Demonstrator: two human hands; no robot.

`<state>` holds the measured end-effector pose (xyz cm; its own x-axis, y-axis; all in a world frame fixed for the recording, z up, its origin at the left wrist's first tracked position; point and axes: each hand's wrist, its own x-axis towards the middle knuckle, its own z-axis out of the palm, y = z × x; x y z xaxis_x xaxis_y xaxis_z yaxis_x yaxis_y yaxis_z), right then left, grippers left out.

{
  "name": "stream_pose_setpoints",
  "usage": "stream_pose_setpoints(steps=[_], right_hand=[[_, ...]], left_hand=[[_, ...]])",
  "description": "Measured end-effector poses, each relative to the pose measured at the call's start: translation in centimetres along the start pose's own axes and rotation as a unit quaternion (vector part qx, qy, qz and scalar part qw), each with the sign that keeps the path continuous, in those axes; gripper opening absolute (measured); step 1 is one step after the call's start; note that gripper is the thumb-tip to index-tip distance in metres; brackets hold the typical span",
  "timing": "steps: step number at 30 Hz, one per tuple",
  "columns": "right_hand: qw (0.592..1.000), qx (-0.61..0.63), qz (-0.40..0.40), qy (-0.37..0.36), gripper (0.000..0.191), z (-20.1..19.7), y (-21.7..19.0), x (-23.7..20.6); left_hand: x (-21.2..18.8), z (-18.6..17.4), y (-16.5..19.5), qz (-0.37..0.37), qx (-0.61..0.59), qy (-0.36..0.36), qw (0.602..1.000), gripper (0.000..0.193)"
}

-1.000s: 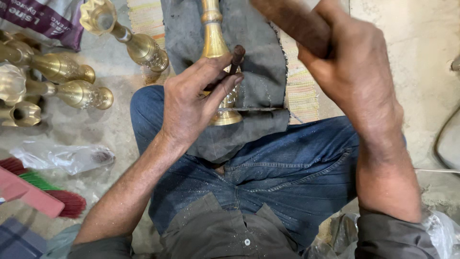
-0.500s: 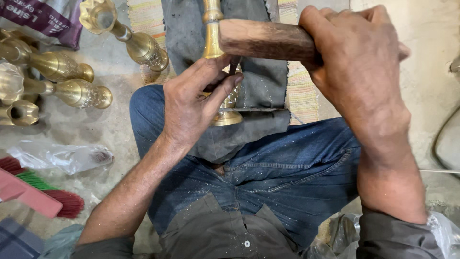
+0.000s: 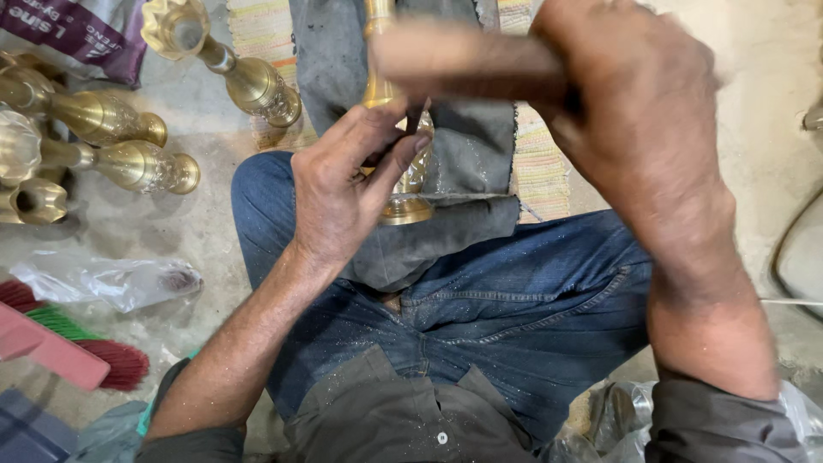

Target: The person sits cross-legged on the floor holding a brass vase steady with one hand while striking a chisel with a wooden mallet to engrave decorative patterns into the vase surface. The person periodically repositions the chisel and rotates the vase to work on different areas of the design.

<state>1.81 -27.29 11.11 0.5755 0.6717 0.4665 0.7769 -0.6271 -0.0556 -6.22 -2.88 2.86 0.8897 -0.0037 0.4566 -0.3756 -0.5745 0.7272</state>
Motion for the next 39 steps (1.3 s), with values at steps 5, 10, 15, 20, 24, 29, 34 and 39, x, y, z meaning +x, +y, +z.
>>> stream_pose_setpoints(steps=[5, 10, 15, 20, 24, 29, 34, 39], right_hand=[[1.0, -0.005, -0.004, 0.02, 0.029, -0.4, -0.1, 0.2], [1.0, 0.015, -0.006, -0.015, 0.026, -0.7, -0.3, 0.8], [0.999, -0.033, -0.008, -0.018, 0.029, -1.4, -1.4, 1.5], [0.996, -0.076, -0.008, -0.036, 0.029, -2.1, -2.0, 2.0], [0.993, -0.106, -0.017, -0.051, 0.027, -2.1, -1.9, 2.2], [0.997, -0.07, -0.029, -0.03, 0.026, -2.0, -1.6, 2.0], [0.988, -0.134, -0.067, -0.034, 0.025, -2.2, -1.9, 1.9], [0.99, -0.113, -0.078, -0.017, 0.026, -2.4, -1.8, 2.3]], left_hand=[[-0.2, -0.2, 0.4, 0.013, -0.002, 0.013, 1.0, 0.031], [-0.2, 0.0, 0.6, 0.011, -0.006, 0.034, 0.999, 0.027], [-0.6, -0.1, 0.6, 0.006, -0.034, 0.027, 0.999, 0.032], [-0.8, 0.2, 0.7, 0.001, -0.034, 0.05, 0.998, 0.025], [-1.0, 0.3, 0.7, -0.043, 0.005, 0.053, 0.998, 0.02], [-1.2, 0.3, 0.7, -0.026, -0.026, 0.058, 0.998, 0.025], [-1.5, 0.7, 0.9, -0.026, -0.038, 0.088, 0.995, 0.029], [-1.8, 0.7, 1.0, -0.052, -0.015, 0.094, 0.994, 0.027]])
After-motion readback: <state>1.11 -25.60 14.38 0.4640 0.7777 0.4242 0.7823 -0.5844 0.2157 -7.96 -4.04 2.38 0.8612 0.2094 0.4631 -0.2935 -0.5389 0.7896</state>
